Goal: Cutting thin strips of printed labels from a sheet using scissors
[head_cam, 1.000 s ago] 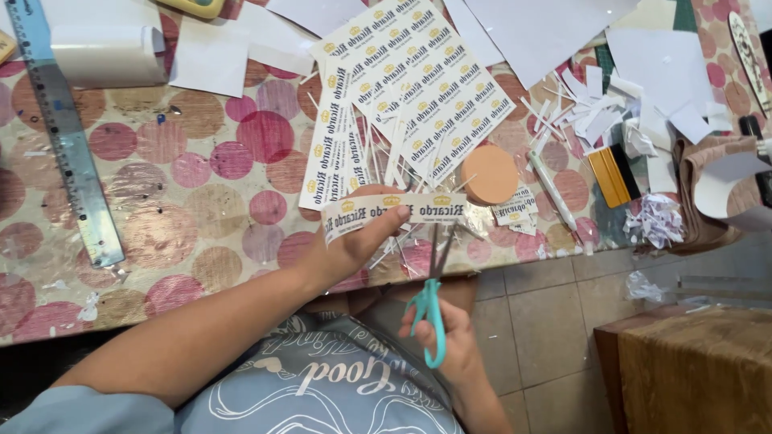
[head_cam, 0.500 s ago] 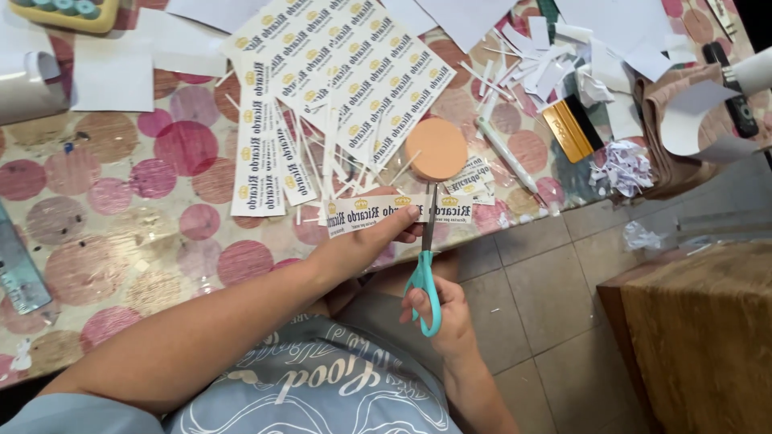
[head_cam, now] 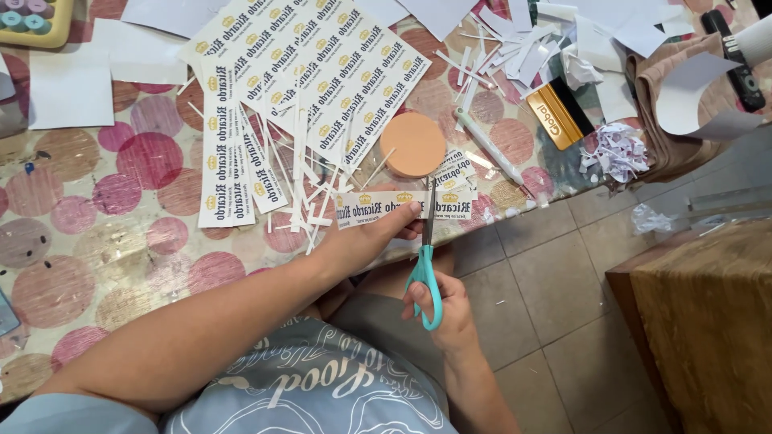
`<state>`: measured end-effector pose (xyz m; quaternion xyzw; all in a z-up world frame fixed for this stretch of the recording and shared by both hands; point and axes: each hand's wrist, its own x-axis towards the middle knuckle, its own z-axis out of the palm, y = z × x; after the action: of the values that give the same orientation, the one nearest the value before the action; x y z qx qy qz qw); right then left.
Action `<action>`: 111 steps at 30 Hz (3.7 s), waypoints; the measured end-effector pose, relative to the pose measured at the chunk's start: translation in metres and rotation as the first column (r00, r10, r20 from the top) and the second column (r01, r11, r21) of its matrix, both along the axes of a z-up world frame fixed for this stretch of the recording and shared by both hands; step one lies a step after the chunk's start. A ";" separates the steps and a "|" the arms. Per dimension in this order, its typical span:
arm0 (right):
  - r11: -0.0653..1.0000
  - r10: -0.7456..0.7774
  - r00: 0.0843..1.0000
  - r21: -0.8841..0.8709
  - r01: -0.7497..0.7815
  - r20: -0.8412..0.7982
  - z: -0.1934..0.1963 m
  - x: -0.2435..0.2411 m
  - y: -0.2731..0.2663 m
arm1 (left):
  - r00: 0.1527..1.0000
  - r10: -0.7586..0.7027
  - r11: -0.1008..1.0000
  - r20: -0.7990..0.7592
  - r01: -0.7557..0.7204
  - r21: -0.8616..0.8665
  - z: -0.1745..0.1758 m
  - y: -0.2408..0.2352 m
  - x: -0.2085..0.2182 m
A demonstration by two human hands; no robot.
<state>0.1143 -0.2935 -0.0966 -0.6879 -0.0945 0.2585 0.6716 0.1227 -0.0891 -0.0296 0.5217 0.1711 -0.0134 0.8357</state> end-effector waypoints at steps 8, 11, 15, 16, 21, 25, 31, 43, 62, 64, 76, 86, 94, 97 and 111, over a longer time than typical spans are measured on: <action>0.999 -0.035 0.999 -0.018 0.035 -0.035 -0.015 0.006 -0.006 | 0.991 -0.020 1.000 -0.130 0.019 -0.006 0.005 0.004 0.002; 0.999 -0.046 0.998 -0.025 0.044 -0.048 -0.017 0.009 -0.008 | 0.987 -0.006 0.997 -0.160 -0.008 -0.081 0.015 0.010 0.002; 0.995 -0.092 0.990 -0.039 0.088 -0.107 -0.024 0.015 -0.007 | 0.978 0.060 0.994 -0.201 -0.078 -0.082 0.011 0.014 0.001; 0.995 -0.091 0.990 -0.040 0.087 -0.108 -0.024 0.016 -0.006 | 0.978 0.061 0.993 -0.202 -0.079 -0.083 0.009 0.015 0.001; 0.992 -0.123 0.981 -0.044 0.118 -0.149 -0.022 0.016 0.000 | 0.965 0.083 0.995 -0.247 -0.096 -0.042 0.006 0.017 0.000; 0.991 -0.132 0.978 -0.046 0.126 -0.159 -0.025 0.017 -0.001 | 0.960 0.079 0.995 -0.270 -0.092 -0.036 0.013 0.018 -0.003; 0.997 -0.080 0.990 -0.016 0.079 -0.118 -0.030 0.015 -0.008 | 0.967 0.078 0.992 -0.243 -0.099 -0.075 0.017 0.023 -0.009; 0.998 -0.024 0.996 0.054 0.029 -0.087 -0.019 0.009 -0.010 | 0.981 -0.022 0.999 -0.191 0.029 0.035 0.017 0.031 -0.023; 0.991 0.123 0.992 0.043 -0.123 -0.003 0.004 -0.003 0.021 | 0.991 0.028 0.996 -0.129 -0.017 0.089 0.033 0.058 -0.065; 0.989 0.145 0.989 0.032 -0.145 -0.009 0.007 -0.007 0.029 | 0.993 0.042 0.997 -0.107 -0.034 0.069 0.034 0.065 -0.073; 0.966 0.253 0.967 -0.066 -0.251 0.020 0.014 -0.024 0.069 | 0.976 0.219 0.976 0.008 -0.219 -0.015 0.029 0.097 -0.122; 0.938 0.325 0.940 -0.093 -0.334 -0.101 0.002 -0.026 0.060 | 0.961 0.278 0.959 0.010 -0.278 0.047 0.023 0.100 -0.137; 0.889 0.442 0.897 -0.119 -0.441 -0.026 0.030 -0.036 0.054 | 0.963 0.262 0.951 0.070 -0.270 0.154 0.024 0.088 -0.117; 0.945 0.319 0.947 -0.062 -0.321 -0.041 0.019 -0.033 0.045 | 0.989 0.126 0.917 0.078 -0.146 0.371 0.028 0.078 -0.109; 0.897 -0.252 0.966 0.389 0.209 0.062 0.052 0.016 0.059 | 0.999 -0.033 0.968 -0.039 0.042 0.246 0.008 0.045 -0.078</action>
<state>0.1301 -0.2341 -0.0450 -0.5648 -0.0976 0.1155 0.8113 0.0443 -0.0438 -0.0211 0.6243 0.1760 -0.0169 0.7610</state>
